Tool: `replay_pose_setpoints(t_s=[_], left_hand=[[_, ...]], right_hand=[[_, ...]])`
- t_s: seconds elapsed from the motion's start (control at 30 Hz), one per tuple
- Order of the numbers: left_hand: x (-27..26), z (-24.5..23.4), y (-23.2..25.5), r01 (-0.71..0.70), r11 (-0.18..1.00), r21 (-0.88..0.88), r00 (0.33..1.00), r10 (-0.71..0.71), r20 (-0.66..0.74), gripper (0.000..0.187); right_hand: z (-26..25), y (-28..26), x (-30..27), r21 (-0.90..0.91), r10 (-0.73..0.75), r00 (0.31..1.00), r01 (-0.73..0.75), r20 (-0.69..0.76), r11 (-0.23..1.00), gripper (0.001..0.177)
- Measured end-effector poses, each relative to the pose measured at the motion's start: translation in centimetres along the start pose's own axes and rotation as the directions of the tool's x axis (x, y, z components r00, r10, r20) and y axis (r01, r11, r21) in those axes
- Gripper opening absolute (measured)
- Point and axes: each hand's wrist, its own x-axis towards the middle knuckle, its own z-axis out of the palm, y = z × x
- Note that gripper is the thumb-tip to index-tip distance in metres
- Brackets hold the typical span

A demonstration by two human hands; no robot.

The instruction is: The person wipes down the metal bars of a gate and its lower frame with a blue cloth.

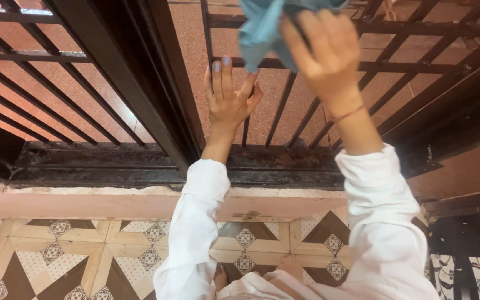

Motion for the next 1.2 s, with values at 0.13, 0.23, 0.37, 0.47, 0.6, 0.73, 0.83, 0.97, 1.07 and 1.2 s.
replay_pose_setpoints(t_s=[0.13,0.23,0.37,0.47,0.6,0.73,0.83,0.97,1.07,1.2], left_hand=[[0.0,0.0,0.0,0.018,0.999,-0.041,1.000,-0.018,-0.009,0.062],[0.0,-0.1,-0.1,0.016,0.999,-0.035,1.000,-0.017,-0.017,0.065],[0.1,0.0,-0.1,0.003,1.000,-0.024,1.000,-0.003,-0.012,0.071],[0.1,0.0,-0.2,0.004,1.000,-0.024,1.000,-0.004,-0.009,0.073],[0.0,0.0,-0.2,0.003,1.000,-0.017,1.000,-0.004,-0.007,0.072],[0.0,0.0,-0.1,0.007,1.000,-0.008,1.000,-0.007,-0.012,0.070],[-0.1,0.0,-0.1,0.008,1.000,0.003,1.000,-0.008,-0.004,0.068],[-0.3,0.2,-0.1,0.011,1.000,-0.001,1.000,-0.011,-0.013,0.067],[-0.4,0.3,-0.2,0.005,1.000,0.002,1.000,-0.005,-0.009,0.070],[-0.7,0.2,-0.3,-0.028,0.999,0.015,1.000,0.028,-0.004,0.082]], right_hand=[[-2.8,3.3,-2.5,-0.037,0.014,0.998,-0.012,0.053,0.999,0.023],[-4.7,5.4,-4.8,-0.129,0.062,0.991,-0.047,0.116,0.991,0.020],[-6.9,9.1,-8.6,-0.221,0.127,0.981,-0.093,0.147,0.971,0.019],[-9.1,11.1,-11.8,-0.306,0.211,0.963,-0.153,0.167,0.940,0.019],[-10.2,12.6,-15.7,-0.197,0.513,0.835,-0.479,0.197,0.855,0.026],[-9.7,11.4,-17.2,-0.078,0.588,0.779,-0.587,0.218,0.806,0.036],[-8.6,10.9,-16.8,-0.160,0.508,0.828,-0.483,0.236,0.861,0.033],[-5.9,9.5,-15.5,-0.136,0.436,0.865,-0.415,0.247,0.900,0.042],[-3.8,6.5,-13.4,-0.119,0.361,0.897,-0.341,0.257,0.933,0.040],[-1.5,2.4,-8.9,-0.026,0.266,0.941,-0.267,0.210,0.963,0.049]])
